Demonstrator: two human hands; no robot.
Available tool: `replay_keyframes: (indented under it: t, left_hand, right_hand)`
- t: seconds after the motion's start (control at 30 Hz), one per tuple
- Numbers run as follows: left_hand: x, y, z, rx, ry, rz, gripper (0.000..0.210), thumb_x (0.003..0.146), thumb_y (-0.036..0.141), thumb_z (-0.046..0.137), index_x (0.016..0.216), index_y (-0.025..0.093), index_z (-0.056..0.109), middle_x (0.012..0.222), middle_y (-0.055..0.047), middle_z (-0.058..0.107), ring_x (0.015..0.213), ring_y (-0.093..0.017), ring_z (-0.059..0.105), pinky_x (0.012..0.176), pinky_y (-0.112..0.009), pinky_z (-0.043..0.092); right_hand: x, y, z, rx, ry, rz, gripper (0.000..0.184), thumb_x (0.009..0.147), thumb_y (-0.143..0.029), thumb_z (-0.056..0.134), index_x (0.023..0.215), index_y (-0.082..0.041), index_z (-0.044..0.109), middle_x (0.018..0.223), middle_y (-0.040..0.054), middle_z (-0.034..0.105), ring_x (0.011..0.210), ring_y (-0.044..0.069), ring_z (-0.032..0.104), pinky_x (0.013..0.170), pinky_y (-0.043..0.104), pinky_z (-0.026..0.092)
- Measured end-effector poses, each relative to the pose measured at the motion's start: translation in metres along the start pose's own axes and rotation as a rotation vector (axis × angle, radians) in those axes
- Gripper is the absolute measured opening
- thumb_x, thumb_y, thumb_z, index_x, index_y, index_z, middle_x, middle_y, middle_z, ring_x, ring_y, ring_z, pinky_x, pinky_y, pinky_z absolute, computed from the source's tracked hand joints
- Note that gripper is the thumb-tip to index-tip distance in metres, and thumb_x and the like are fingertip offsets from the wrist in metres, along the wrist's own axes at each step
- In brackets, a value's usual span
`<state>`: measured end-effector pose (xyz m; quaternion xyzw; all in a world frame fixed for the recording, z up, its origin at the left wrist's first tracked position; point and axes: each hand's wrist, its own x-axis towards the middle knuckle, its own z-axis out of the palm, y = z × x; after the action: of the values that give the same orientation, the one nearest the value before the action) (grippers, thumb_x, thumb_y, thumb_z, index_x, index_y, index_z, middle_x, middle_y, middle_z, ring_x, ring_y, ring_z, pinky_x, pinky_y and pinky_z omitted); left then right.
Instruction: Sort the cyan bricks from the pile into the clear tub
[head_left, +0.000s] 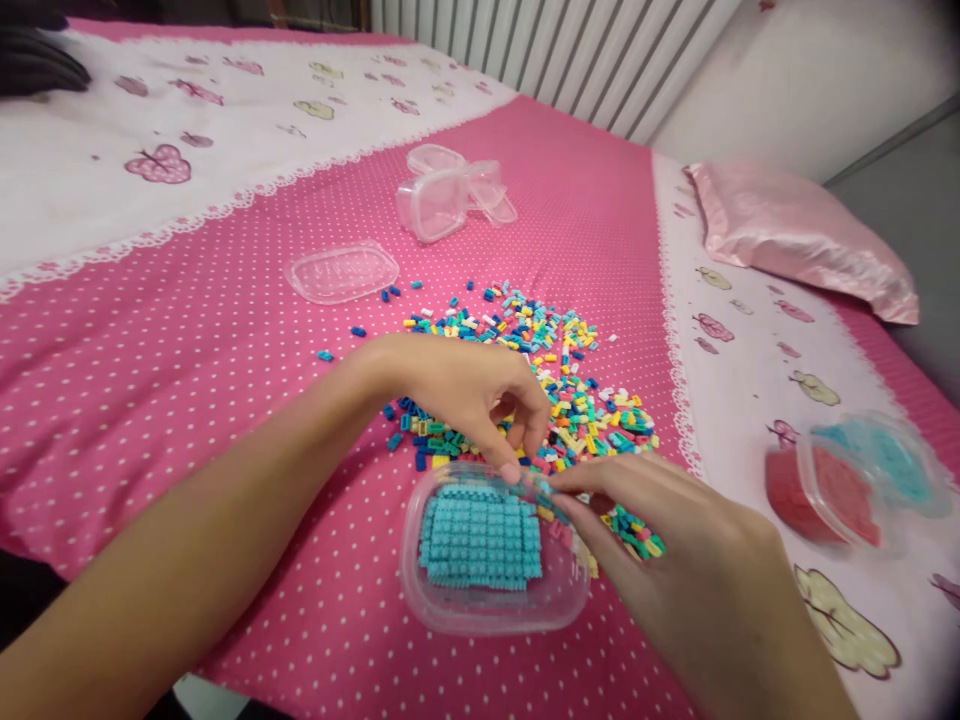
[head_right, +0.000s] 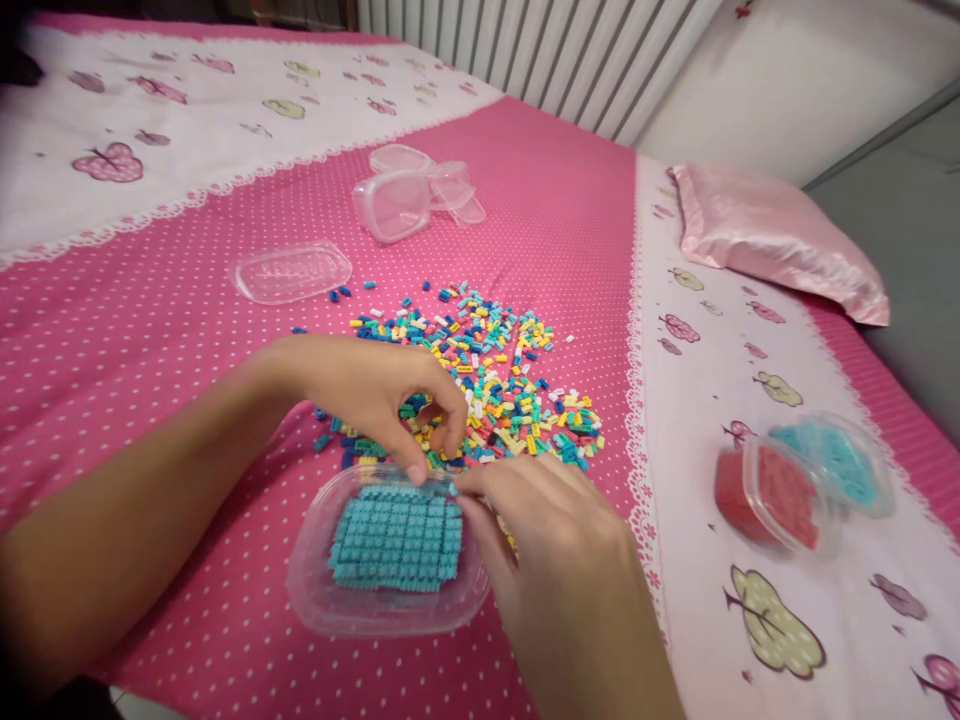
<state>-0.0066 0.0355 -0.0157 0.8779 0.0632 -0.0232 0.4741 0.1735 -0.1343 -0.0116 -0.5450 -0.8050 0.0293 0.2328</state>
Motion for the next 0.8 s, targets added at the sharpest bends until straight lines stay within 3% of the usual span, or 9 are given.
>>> replay_keyframes:
  t: [0.1,0.23,0.37,0.53,0.7,0.8]
  left_hand:
    - [-0.003,-0.004,-0.003,0.051,-0.008,-0.068,0.025,0.079,0.036,0.08,0.095,0.017,0.074,0.091,-0.001,0.075,0.082,-0.012,0.064,0.071,-0.019,0.045]
    - [-0.001,-0.004,-0.001,0.042,-0.047,-0.091,0.025,0.082,0.039,0.077,0.09,0.016,0.074,0.088,-0.001,0.075,0.079,-0.012,0.063,0.07,-0.021,0.044]
    - [0.002,-0.005,0.003,0.037,-0.047,-0.078,0.022,0.079,0.038,0.079,0.076,0.017,0.072,0.074,0.001,0.071,0.07,-0.011,0.06,0.065,-0.022,0.042]
    - [0.003,-0.004,0.004,-0.025,-0.062,-0.072,0.018,0.074,0.029,0.083,0.069,0.018,0.071,0.065,0.004,0.068,0.065,-0.01,0.059,0.062,-0.022,0.041]
    - [0.004,-0.002,0.005,-0.103,-0.074,-0.059,0.022,0.069,0.03,0.086,0.063,0.018,0.069,0.062,0.004,0.069,0.064,-0.011,0.061,0.062,-0.022,0.042]
    - [0.005,-0.004,0.005,-0.097,-0.065,-0.037,0.02,0.066,0.026,0.088,0.062,0.018,0.07,0.061,0.004,0.068,0.062,-0.01,0.059,0.06,-0.022,0.041]
  right_hand:
    - [-0.008,-0.004,0.01,-0.124,-0.018,-0.034,0.013,0.094,-0.018,0.06,0.089,-0.025,0.07,0.088,0.0004,0.068,0.081,0.017,0.061,0.072,0.03,0.043]
    - [-0.01,-0.011,0.031,-0.295,0.116,0.006,0.029,0.098,-0.02,0.051,0.078,-0.022,0.071,0.092,0.0085,0.064,0.089,0.025,0.054,0.08,0.04,0.038]
    - [-0.01,-0.007,0.036,-0.46,0.102,-0.077,0.023,0.096,-0.025,0.059,0.077,-0.028,0.072,0.096,0.0067,0.067,0.092,0.026,0.052,0.085,0.043,0.034]
    - [-0.01,-0.006,0.037,-0.511,0.069,-0.1,0.024,0.097,-0.028,0.059,0.077,-0.03,0.072,0.094,0.0039,0.068,0.09,0.023,0.055,0.095,0.048,0.029]
    - [-0.005,-0.022,0.042,-0.46,0.108,0.032,0.038,0.1,-0.028,0.051,0.068,-0.026,0.069,0.085,0.0039,0.067,0.089,0.025,0.058,0.101,0.054,0.026]
    - [-0.003,-0.028,0.041,-0.461,0.057,0.066,0.03,0.097,-0.027,0.056,0.07,-0.025,0.069,0.086,0.0041,0.066,0.09,0.026,0.058,0.102,0.057,0.026]
